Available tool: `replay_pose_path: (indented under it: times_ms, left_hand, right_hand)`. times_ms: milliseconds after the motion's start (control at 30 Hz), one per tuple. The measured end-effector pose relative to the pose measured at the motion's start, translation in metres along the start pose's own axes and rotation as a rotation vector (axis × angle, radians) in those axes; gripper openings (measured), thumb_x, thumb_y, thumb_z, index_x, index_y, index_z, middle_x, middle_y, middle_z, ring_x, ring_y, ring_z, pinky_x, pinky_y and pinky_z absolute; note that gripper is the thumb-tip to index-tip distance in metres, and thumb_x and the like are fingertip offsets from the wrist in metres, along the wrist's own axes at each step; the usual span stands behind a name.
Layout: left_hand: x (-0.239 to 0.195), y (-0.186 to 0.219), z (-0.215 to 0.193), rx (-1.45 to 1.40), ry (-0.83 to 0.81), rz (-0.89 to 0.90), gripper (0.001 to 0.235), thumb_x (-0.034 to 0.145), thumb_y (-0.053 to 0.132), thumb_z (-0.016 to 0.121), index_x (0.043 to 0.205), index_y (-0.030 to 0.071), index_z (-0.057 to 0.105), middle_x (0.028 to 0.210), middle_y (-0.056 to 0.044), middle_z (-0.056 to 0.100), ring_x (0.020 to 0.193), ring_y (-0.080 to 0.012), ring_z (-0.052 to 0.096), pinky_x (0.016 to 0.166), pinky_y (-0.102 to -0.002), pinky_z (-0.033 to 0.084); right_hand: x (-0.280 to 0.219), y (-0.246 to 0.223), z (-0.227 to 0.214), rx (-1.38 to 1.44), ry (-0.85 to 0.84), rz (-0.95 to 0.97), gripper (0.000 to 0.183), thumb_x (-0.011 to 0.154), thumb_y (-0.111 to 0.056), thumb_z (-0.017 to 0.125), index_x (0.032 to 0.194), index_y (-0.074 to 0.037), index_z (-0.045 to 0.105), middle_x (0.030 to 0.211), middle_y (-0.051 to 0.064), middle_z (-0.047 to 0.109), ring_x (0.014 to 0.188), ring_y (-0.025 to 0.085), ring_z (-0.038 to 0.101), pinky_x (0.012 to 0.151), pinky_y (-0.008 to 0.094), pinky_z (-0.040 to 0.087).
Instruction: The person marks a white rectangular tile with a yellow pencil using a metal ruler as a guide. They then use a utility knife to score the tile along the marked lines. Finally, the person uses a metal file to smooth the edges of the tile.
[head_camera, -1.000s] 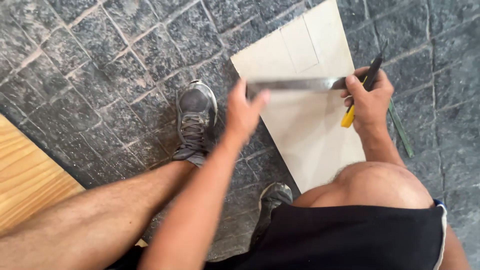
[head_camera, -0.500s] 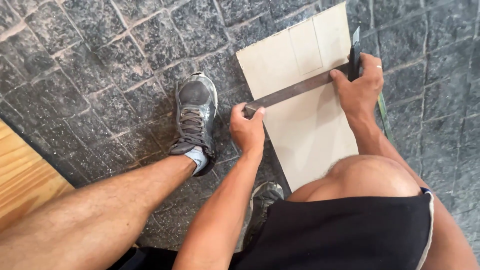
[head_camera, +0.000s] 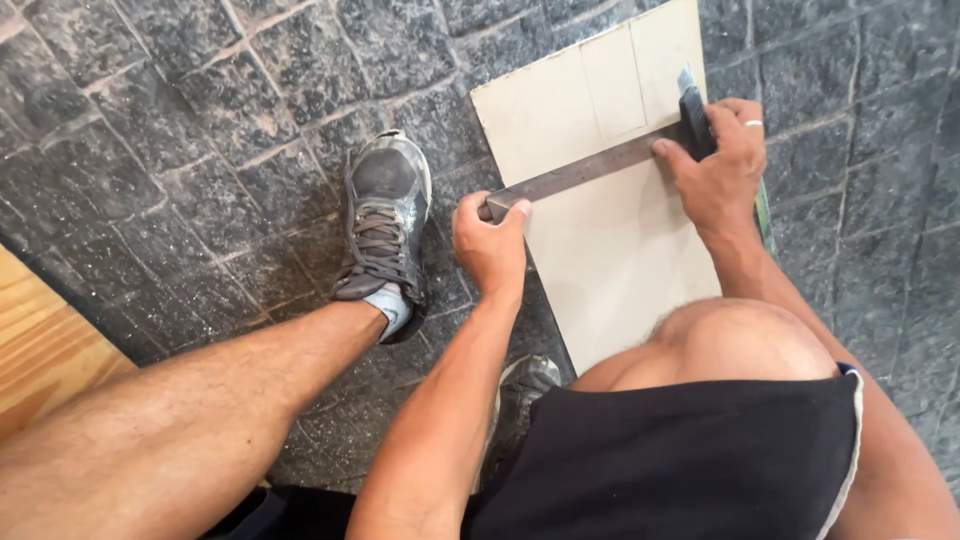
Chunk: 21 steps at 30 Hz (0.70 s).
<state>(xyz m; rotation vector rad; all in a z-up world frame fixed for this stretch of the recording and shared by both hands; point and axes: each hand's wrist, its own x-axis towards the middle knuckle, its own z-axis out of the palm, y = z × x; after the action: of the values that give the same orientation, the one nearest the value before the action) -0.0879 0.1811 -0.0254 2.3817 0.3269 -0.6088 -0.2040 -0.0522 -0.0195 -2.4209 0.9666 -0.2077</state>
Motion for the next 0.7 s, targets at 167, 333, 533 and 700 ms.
replay_pose_path:
  times_ms: [167,333,533,700]
  left_hand:
    - [0.006,0.004,-0.001,-0.014,-0.006,-0.021,0.046,0.062,0.026,0.088,0.103,0.014,0.072,0.1,-0.005,0.072,0.09,-0.0261,0.069,0.086,-0.038,0.051]
    - [0.005,0.002,0.002,-0.015,-0.009,-0.015,0.048,0.062,0.026,0.088,0.104,0.013,0.071,0.101,-0.006,0.072,0.091,-0.0262,0.069,0.087,-0.038,0.051]
    - [0.007,0.015,-0.004,-0.037,-0.04,-0.035,0.045,0.065,0.025,0.087,0.105,0.015,0.068,0.098,-0.004,0.074,0.09,-0.0246,0.069,0.084,-0.037,0.05]
    - [0.008,0.032,-0.02,0.152,-0.125,-0.062,0.044,0.068,0.036,0.085,0.103,0.018,0.064,0.103,-0.004,0.075,0.094,-0.0313,0.07,0.079,-0.047,0.049]
  right_hand:
    - [-0.001,0.0,-0.001,0.052,0.013,-0.086,0.043,0.081,-0.011,0.097,0.107,0.007,0.069,0.114,0.018,0.053,0.096,0.032,0.056,0.083,0.041,0.049]
    - [0.001,0.0,0.0,0.062,0.017,-0.074,0.043,0.079,-0.011,0.096,0.107,0.007,0.068,0.113,0.017,0.052,0.097,0.031,0.054,0.084,0.04,0.047]
    - [0.003,-0.004,-0.001,0.055,0.009,-0.037,0.039,0.082,-0.013,0.095,0.104,0.005,0.068,0.113,0.016,0.051,0.096,0.03,0.054,0.084,0.04,0.048]
    - [0.003,-0.009,-0.005,0.045,-0.01,-0.043,0.04,0.085,-0.014,0.095,0.108,0.006,0.069,0.113,0.017,0.051,0.097,0.031,0.053,0.083,0.043,0.048]
